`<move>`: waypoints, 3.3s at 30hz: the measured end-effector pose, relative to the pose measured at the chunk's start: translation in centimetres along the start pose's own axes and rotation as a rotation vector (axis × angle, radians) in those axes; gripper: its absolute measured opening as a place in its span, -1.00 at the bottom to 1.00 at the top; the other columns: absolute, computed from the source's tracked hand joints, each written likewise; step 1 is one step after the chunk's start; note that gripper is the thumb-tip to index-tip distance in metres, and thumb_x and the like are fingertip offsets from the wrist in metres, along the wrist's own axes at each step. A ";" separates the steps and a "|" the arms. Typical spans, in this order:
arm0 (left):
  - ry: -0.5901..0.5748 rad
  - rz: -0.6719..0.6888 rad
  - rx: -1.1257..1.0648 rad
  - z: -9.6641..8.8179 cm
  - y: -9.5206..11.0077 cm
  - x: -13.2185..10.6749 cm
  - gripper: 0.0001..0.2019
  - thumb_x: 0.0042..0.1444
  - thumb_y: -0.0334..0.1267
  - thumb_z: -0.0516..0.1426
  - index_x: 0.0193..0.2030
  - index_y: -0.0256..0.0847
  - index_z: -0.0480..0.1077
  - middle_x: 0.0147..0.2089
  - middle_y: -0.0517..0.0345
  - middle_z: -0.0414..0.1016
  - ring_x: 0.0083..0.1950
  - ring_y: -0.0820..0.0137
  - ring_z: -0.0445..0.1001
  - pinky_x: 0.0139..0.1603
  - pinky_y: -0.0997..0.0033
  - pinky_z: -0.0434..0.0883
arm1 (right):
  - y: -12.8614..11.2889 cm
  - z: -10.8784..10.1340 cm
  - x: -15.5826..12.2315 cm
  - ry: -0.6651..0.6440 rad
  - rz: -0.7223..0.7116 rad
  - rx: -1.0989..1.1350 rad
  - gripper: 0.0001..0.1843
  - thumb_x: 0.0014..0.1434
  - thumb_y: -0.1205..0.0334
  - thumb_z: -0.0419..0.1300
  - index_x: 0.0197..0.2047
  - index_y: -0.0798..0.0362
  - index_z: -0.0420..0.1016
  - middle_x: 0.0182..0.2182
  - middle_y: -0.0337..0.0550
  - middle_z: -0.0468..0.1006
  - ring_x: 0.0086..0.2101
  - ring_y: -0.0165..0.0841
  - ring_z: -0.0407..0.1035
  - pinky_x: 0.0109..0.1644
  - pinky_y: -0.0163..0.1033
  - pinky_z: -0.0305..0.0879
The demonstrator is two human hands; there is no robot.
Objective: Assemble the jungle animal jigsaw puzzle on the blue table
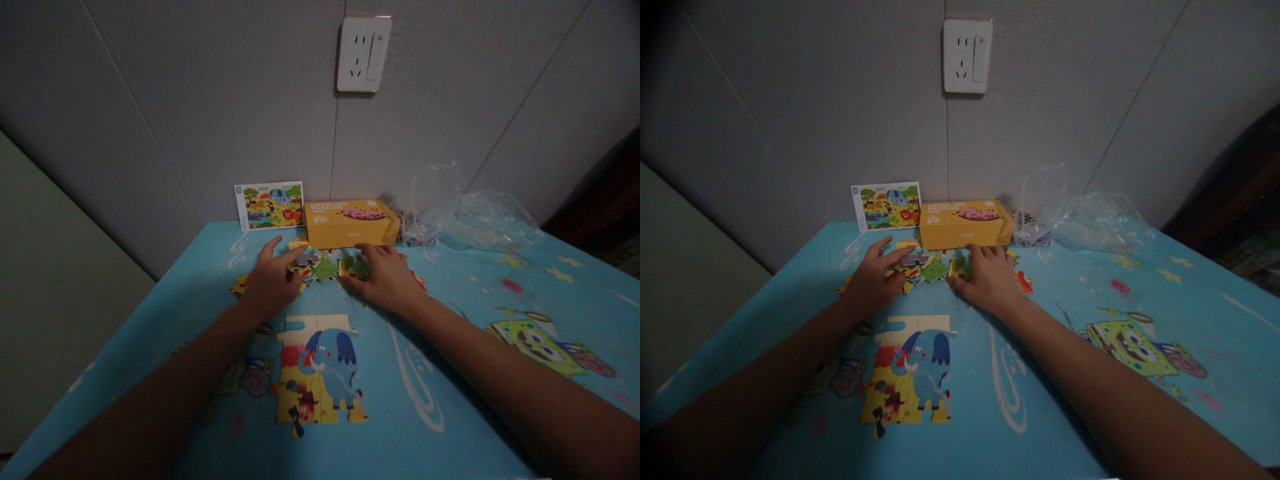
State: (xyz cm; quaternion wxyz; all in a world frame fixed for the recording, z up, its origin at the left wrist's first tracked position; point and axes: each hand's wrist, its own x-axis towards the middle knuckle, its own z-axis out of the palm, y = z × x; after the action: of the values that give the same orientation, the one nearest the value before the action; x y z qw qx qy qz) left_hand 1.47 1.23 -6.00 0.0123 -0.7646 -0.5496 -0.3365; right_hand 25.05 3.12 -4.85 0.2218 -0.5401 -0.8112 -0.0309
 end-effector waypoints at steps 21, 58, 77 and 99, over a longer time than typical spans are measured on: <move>-0.056 0.079 0.050 -0.3 0.1 0.2 -0.44 -0.06 -0.46 0.10 0.15 -0.19 0.46 0.29 -0.06 0.36 0.40 0.00 0.15 0.42 -0.24 0.05 | 1.0 0.8 0.6 -0.009 0.015 0.247 -0.48 0.06 0.26 0.28 0.10 0.17 0.41 -0.18 0.08 0.56 -0.14 -0.10 0.43 -0.05 -0.02 0.32; 0.031 -0.016 0.109 1.7 -1.5 -0.1 -0.65 0.16 -0.25 0.08 0.05 -0.25 0.50 0.08 -0.16 0.49 0.21 0.06 0.39 0.24 -0.09 0.35 | 3.0 -0.3 0.5 -0.060 0.413 -0.227 -0.49 0.16 0.18 0.12 0.12 0.28 0.30 -0.08 0.44 0.49 -0.05 0.17 0.40 -0.09 0.13 0.31; 0.069 0.121 -0.124 0.1 0.3 0.2 -0.53 0.17 -0.30 0.13 0.24 -0.26 0.33 0.07 -0.03 0.54 0.18 0.17 0.39 0.27 0.03 0.33 | 1.1 -1.0 0.4 0.119 -0.127 0.393 -0.38 0.03 0.19 0.29 0.17 0.07 0.27 -0.08 0.06 0.55 -0.10 -0.11 0.46 0.00 0.02 0.37; 0.045 0.174 -0.212 -0.3 0.9 0.1 -0.66 0.17 -0.37 0.11 0.09 -0.20 0.45 -0.10 0.09 0.60 0.02 0.21 0.43 0.15 0.08 0.39 | 2.0 0.5 0.8 -0.084 0.238 0.382 -0.41 -0.01 0.25 0.31 0.11 0.11 0.33 -0.16 0.03 0.62 -0.24 -0.16 0.51 -0.15 -0.08 0.38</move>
State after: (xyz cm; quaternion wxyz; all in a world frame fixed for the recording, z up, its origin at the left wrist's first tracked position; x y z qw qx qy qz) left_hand 2.14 0.89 -5.41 -0.0269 -0.7985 -0.4424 -0.4074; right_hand 26.42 4.72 -5.34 0.2881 -0.5811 -0.7413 0.1723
